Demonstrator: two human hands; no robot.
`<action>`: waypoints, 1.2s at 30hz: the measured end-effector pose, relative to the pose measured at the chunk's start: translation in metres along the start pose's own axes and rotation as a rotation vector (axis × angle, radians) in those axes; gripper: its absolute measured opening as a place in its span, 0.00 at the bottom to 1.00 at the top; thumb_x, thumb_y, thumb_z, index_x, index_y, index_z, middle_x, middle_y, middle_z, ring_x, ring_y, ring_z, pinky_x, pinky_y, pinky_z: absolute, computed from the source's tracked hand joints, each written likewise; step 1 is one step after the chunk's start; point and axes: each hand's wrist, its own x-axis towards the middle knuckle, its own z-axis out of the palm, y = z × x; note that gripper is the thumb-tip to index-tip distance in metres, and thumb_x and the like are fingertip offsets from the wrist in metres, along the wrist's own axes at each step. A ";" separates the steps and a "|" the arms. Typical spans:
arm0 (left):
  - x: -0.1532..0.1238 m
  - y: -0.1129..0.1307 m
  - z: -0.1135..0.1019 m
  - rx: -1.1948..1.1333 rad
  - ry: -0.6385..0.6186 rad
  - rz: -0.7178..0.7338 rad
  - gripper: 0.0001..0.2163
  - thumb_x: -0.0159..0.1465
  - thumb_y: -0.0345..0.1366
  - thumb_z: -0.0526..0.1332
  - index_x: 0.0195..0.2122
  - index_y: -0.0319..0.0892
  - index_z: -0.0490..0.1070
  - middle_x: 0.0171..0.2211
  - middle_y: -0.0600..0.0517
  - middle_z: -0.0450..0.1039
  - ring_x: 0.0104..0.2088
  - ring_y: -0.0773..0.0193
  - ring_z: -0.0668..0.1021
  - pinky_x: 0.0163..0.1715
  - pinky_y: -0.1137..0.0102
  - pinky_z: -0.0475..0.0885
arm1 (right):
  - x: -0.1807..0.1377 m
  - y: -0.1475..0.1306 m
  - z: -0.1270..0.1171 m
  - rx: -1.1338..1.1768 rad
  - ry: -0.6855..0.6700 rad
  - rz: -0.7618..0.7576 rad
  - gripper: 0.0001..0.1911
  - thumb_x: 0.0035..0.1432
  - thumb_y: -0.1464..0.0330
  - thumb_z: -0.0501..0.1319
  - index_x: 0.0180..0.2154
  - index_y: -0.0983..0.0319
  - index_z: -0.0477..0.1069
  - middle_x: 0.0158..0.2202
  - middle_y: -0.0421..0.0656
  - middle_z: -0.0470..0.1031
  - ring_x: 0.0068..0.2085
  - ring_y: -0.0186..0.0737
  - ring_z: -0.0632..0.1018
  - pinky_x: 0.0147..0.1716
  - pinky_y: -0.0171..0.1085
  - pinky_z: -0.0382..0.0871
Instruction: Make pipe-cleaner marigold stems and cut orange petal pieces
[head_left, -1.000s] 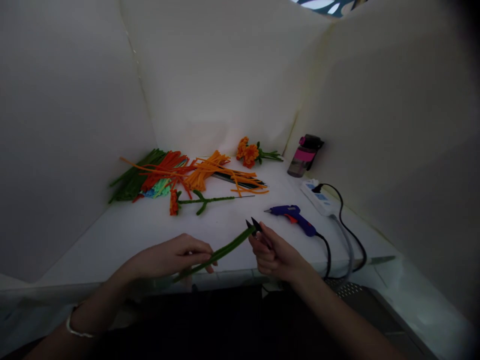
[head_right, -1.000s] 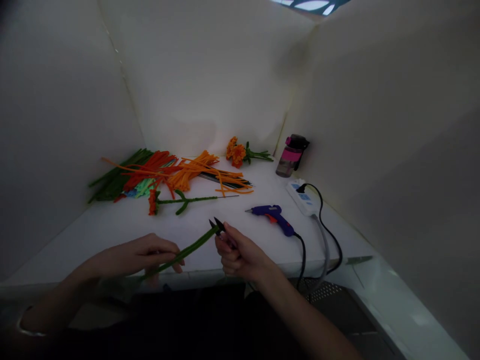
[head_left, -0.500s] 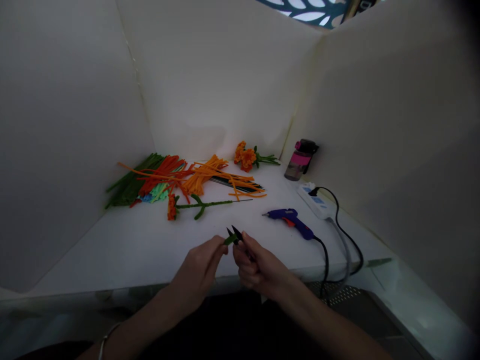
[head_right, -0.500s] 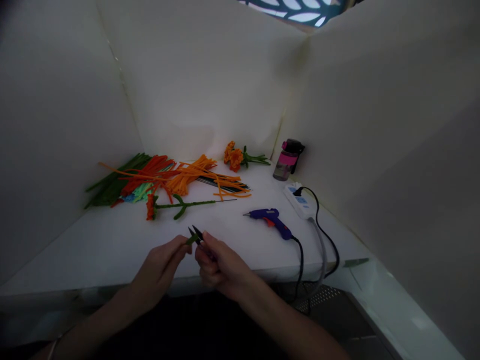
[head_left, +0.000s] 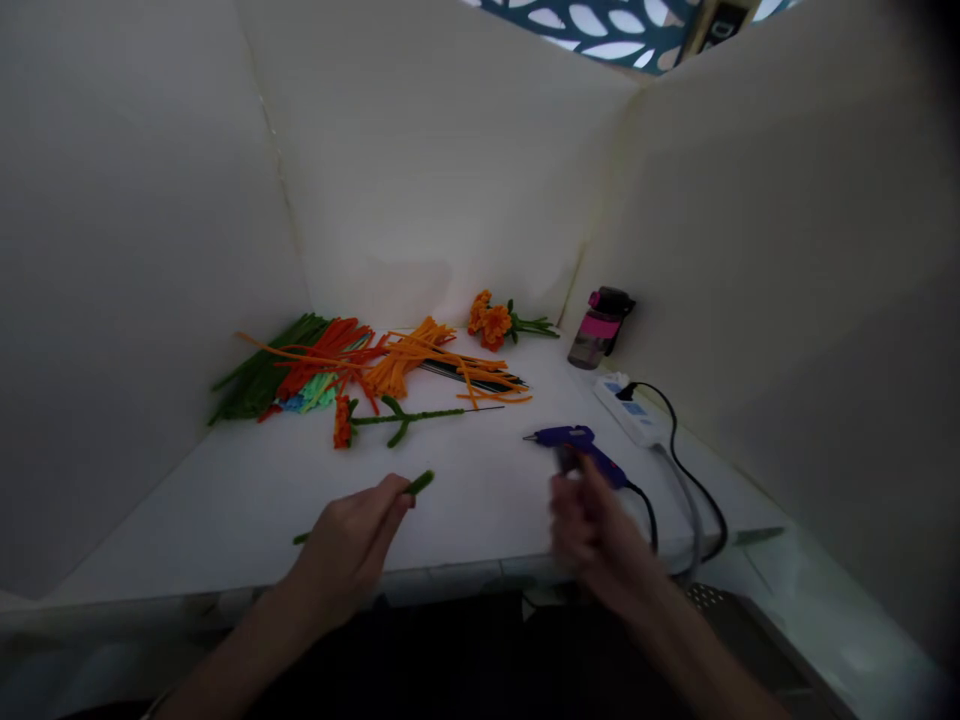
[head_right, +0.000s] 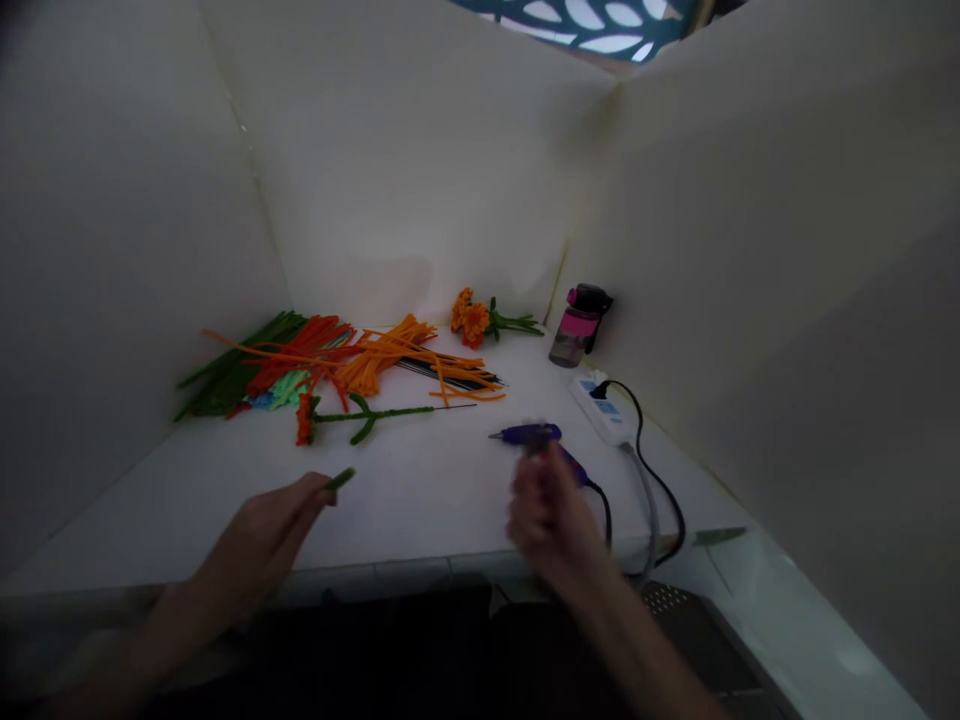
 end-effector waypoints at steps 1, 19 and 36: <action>0.004 0.009 0.006 -0.074 -0.050 -0.046 0.07 0.66 0.34 0.46 0.36 0.43 0.61 0.27 0.54 0.69 0.27 0.64 0.72 0.29 0.72 0.63 | 0.003 0.016 0.004 -0.059 -0.062 0.098 0.25 0.47 0.50 0.62 0.17 0.62 0.57 0.10 0.28 0.44 0.13 0.23 0.43 0.12 0.28 0.38; 0.017 0.038 0.027 -0.625 -0.344 -0.188 0.13 0.66 0.39 0.48 0.25 0.41 0.58 0.21 0.56 0.55 0.24 0.69 0.60 0.25 0.74 0.57 | 0.013 0.076 0.031 -0.272 -0.411 0.289 0.27 0.53 0.48 0.54 0.16 0.63 0.59 0.08 0.28 0.46 0.10 0.24 0.49 0.10 0.27 0.40; -0.005 0.046 0.014 -0.254 -0.319 0.035 0.12 0.65 0.35 0.49 0.27 0.43 0.68 0.20 0.54 0.67 0.21 0.67 0.67 0.24 0.75 0.62 | -0.020 0.108 0.019 0.192 -0.345 0.581 0.29 0.46 0.48 0.61 0.15 0.61 0.52 0.05 0.28 0.50 0.08 0.23 0.48 0.08 0.26 0.40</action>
